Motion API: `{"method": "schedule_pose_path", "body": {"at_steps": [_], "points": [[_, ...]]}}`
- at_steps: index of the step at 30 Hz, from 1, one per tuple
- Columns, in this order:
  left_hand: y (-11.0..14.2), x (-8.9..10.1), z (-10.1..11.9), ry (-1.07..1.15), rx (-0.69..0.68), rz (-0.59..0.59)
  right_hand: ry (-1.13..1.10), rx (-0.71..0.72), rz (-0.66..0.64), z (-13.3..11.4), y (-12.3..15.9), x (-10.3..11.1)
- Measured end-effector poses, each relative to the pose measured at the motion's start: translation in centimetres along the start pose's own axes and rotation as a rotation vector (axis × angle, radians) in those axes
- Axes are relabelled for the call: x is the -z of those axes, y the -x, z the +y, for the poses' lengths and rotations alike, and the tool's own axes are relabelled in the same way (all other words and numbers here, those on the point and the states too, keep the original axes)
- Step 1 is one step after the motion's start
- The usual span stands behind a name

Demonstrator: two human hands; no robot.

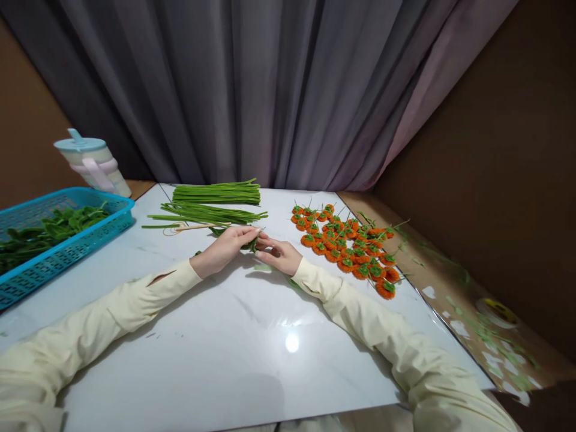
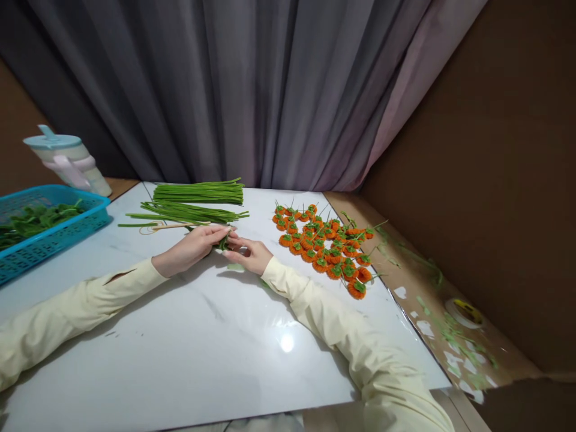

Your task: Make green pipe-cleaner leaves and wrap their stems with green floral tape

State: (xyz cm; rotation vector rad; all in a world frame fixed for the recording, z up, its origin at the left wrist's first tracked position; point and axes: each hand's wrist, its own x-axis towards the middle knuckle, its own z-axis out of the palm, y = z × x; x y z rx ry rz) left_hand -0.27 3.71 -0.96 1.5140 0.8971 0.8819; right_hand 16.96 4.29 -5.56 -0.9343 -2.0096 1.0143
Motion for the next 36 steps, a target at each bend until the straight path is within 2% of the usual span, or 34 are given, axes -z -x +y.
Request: {"method": "schedule_pose_path", "body": {"at_steps": [6,9,14,18,23,26,30,33,36], "points": [[0.4,-0.4,-0.2,0.208,0.097,-0.064,0.146,0.117,-0.061,0.0,0.0,-0.2],[0.3,-0.2,-0.3,0.236,0.102,-0.054,0.251,0.194,-0.012,0.3,0.1,-0.3],[-0.3,0.5,-0.5,0.248,0.052,-0.082,0.531,0.449,0.113,1.4,0.2,-0.4],[-0.6,1.2,-0.2,0.243,0.074,-0.094,0.602,0.499,0.145,2.1,0.1,-0.3],[-0.1,1.6,1.1,0.111,0.019,-0.133,0.642,0.555,0.167,1.9,0.3,-0.2],[0.3,2.0,1.9,0.007,-0.033,-0.202,0.672,0.617,0.203,1.7,0.4,-0.2],[0.2,2.6,2.7,-0.274,-0.094,-0.263,0.742,0.656,0.211,1.5,0.4,-0.1],[0.0,2.8,3.2,-0.529,-0.132,-0.213,0.828,0.671,0.219,1.4,0.6,-0.1],[0.1,2.4,3.5,-0.573,-0.116,-0.116,0.952,0.700,0.279,1.2,0.7,0.0]]}}
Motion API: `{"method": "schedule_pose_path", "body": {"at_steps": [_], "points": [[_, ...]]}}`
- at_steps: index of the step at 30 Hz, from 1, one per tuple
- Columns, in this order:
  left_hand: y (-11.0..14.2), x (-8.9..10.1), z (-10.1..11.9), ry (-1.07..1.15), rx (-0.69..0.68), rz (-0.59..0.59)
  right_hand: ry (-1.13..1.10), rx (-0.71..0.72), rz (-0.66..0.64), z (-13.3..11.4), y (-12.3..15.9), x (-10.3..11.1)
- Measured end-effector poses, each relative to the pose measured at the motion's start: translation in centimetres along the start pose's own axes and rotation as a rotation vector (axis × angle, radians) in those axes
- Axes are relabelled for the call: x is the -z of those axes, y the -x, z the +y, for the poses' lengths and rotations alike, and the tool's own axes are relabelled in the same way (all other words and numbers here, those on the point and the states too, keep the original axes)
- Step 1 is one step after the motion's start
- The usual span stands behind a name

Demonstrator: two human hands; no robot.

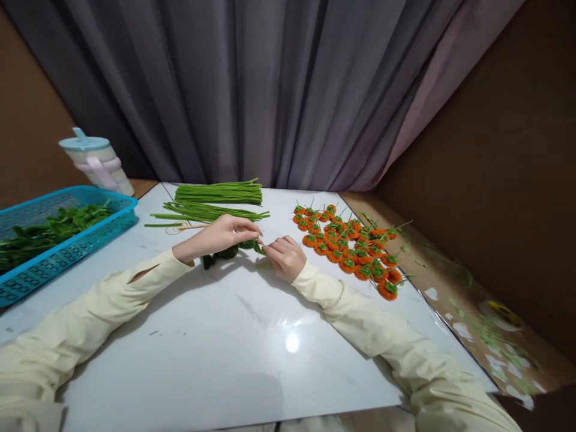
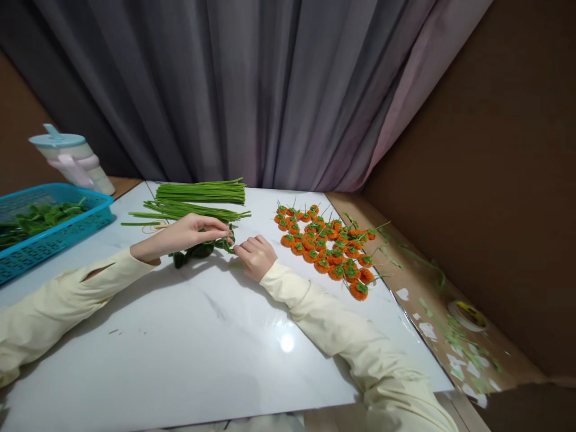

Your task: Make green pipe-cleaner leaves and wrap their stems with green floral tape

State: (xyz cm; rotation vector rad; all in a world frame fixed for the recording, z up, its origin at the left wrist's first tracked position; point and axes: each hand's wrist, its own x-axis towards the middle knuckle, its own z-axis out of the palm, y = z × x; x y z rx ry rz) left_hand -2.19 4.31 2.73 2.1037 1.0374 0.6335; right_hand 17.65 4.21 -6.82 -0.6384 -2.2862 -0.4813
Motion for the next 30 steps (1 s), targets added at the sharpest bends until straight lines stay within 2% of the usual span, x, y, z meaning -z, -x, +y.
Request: {"method": "schedule_pose_path", "body": {"at_steps": [5,9,13,16,21,30], "points": [[0.2,-1.0,0.7,0.071,0.114,0.123,0.182,0.070,0.070,-0.3,0.0,0.2],[0.3,-1.6,0.7,0.129,0.092,0.222,0.227,0.094,0.097,-0.5,-0.1,0.3],[0.1,-1.6,0.3,0.287,0.161,0.138,0.229,0.057,0.119,-0.5,-0.2,0.4],[-0.1,-1.6,-0.1,0.313,0.205,0.075,0.220,0.041,0.145,-0.5,-0.3,0.5],[0.1,-2.2,-0.1,0.229,0.180,0.158,0.238,0.072,0.124,-0.7,-0.3,0.3],[0.9,-3.0,0.3,-0.077,0.014,0.318,0.235,0.131,0.095,-0.9,-0.3,0.3]]}}
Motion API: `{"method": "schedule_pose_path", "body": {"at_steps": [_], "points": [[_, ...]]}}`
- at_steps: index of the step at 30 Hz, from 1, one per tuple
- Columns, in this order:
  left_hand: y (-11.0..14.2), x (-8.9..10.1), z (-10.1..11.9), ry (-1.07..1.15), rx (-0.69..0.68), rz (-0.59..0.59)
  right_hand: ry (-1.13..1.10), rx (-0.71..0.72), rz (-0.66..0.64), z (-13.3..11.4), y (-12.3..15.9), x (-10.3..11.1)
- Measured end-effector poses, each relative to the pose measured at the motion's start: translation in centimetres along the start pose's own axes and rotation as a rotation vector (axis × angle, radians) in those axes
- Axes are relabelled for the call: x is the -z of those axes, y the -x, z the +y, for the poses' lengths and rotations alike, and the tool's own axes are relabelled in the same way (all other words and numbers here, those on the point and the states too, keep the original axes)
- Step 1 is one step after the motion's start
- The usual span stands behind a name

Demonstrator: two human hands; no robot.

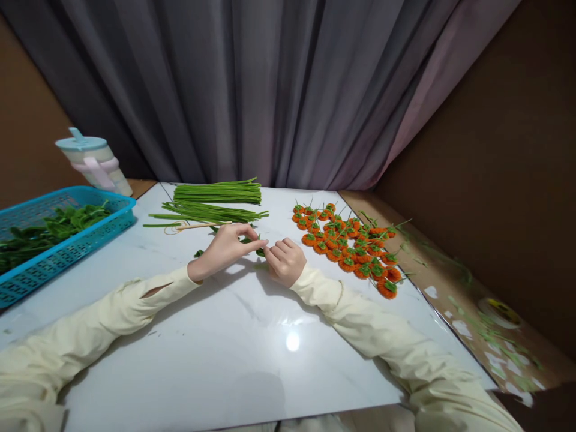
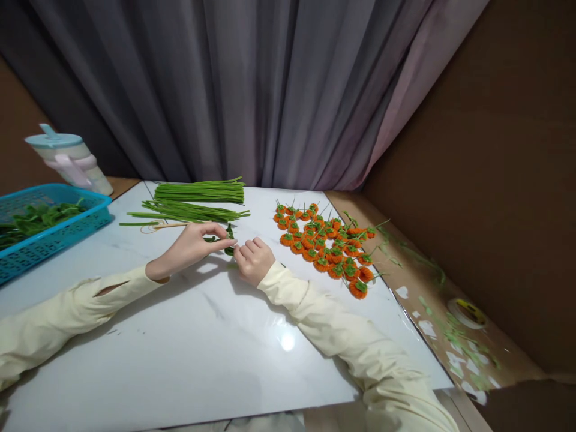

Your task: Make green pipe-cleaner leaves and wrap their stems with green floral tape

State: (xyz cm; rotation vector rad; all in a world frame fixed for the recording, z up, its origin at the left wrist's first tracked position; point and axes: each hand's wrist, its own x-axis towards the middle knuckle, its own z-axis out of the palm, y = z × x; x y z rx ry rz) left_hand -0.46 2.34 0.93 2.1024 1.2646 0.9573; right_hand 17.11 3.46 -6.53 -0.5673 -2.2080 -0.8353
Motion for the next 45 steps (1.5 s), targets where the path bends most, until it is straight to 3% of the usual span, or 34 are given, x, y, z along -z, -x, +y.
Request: {"method": "schedule_pose_path", "body": {"at_steps": [11,17,23,30,35,45], "points": [[0.1,-0.5,-0.5,0.068,-0.070,0.031,0.025,0.017,0.010,0.0,0.0,0.1],[0.2,-0.7,-0.7,-0.033,-0.100,0.070,0.010,0.031,-0.030,0.0,0.0,0.1],[0.4,-0.7,-0.3,0.067,-0.007,0.054,-0.012,0.054,0.005,0.0,-0.2,0.2],[-0.2,-0.5,0.0,0.187,0.069,-0.062,-0.026,0.017,-0.041,-0.2,0.1,0.0],[-0.6,0.0,-0.2,0.411,0.193,-0.166,-0.013,0.027,-0.011,-0.2,0.1,0.0],[-0.7,-0.1,-0.7,0.400,0.143,-0.114,-0.070,0.039,-0.039,-0.2,0.1,0.1]]}}
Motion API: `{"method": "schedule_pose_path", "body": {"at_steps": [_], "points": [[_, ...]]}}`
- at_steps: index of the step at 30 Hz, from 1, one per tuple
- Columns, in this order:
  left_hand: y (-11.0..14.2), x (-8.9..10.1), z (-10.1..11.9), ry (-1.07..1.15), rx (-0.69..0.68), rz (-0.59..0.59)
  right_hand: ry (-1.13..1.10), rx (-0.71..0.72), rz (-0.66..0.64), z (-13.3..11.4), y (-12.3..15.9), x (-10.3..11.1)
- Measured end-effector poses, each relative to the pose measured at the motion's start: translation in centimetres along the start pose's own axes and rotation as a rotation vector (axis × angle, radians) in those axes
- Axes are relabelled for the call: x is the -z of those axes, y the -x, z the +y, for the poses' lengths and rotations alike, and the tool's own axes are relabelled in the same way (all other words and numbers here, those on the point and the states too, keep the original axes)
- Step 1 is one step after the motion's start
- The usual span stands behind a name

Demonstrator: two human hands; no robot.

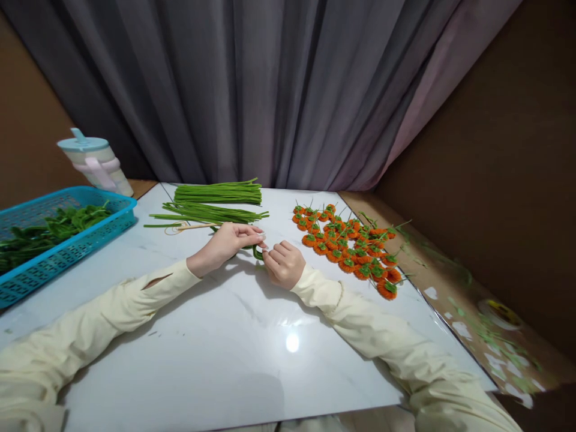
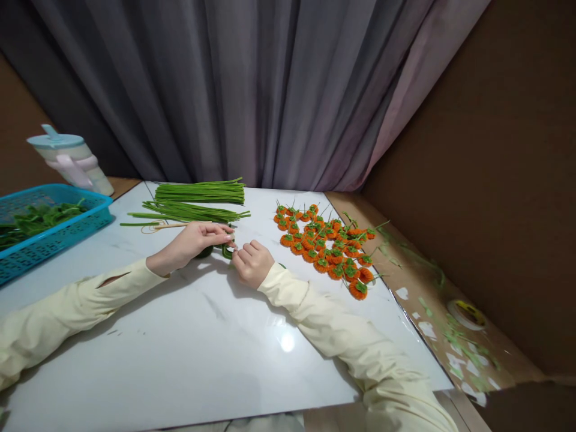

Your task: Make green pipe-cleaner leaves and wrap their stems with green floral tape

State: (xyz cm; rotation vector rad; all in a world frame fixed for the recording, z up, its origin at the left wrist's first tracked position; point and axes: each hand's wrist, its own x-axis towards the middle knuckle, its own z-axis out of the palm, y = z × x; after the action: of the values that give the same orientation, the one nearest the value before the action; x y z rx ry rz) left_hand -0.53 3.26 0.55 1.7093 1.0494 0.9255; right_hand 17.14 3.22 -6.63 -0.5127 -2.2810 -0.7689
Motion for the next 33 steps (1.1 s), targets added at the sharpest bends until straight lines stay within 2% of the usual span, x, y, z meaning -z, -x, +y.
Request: {"method": "schedule_pose_path", "body": {"at_steps": [3,8,11,16,20,23,25,28,33], "points": [[-0.1,0.0,-0.1,0.013,-0.009,-0.028,0.008,-0.006,0.002,0.0,0.0,0.0],[-0.2,0.3,-0.1,-0.050,0.024,-0.141,0.028,-0.068,0.048,0.1,0.0,-0.1],[-0.1,0.2,-0.1,-0.131,0.004,-0.101,0.037,-0.084,0.080,0.1,0.0,-0.2],[0.2,-0.1,-0.1,-0.238,-0.127,-0.013,0.051,-0.084,0.067,0.0,-0.4,0.3],[0.2,0.4,0.1,-0.321,-0.140,0.045,-0.010,-0.196,0.086,-0.1,-0.9,1.2],[0.0,1.0,0.1,-0.496,-0.229,0.054,-0.032,-0.312,0.104,-0.2,-1.1,1.7],[-0.1,1.3,0.1,-0.647,-0.319,0.026,-0.005,-0.347,0.166,-0.1,-1.2,1.8],[-0.2,1.5,0.1,-0.790,-0.375,-0.030,0.038,-0.303,0.226,0.0,-1.2,1.6],[-0.3,2.2,0.3,-0.800,-0.373,-0.168,0.083,-0.230,0.164,0.1,-1.2,1.5]]}}
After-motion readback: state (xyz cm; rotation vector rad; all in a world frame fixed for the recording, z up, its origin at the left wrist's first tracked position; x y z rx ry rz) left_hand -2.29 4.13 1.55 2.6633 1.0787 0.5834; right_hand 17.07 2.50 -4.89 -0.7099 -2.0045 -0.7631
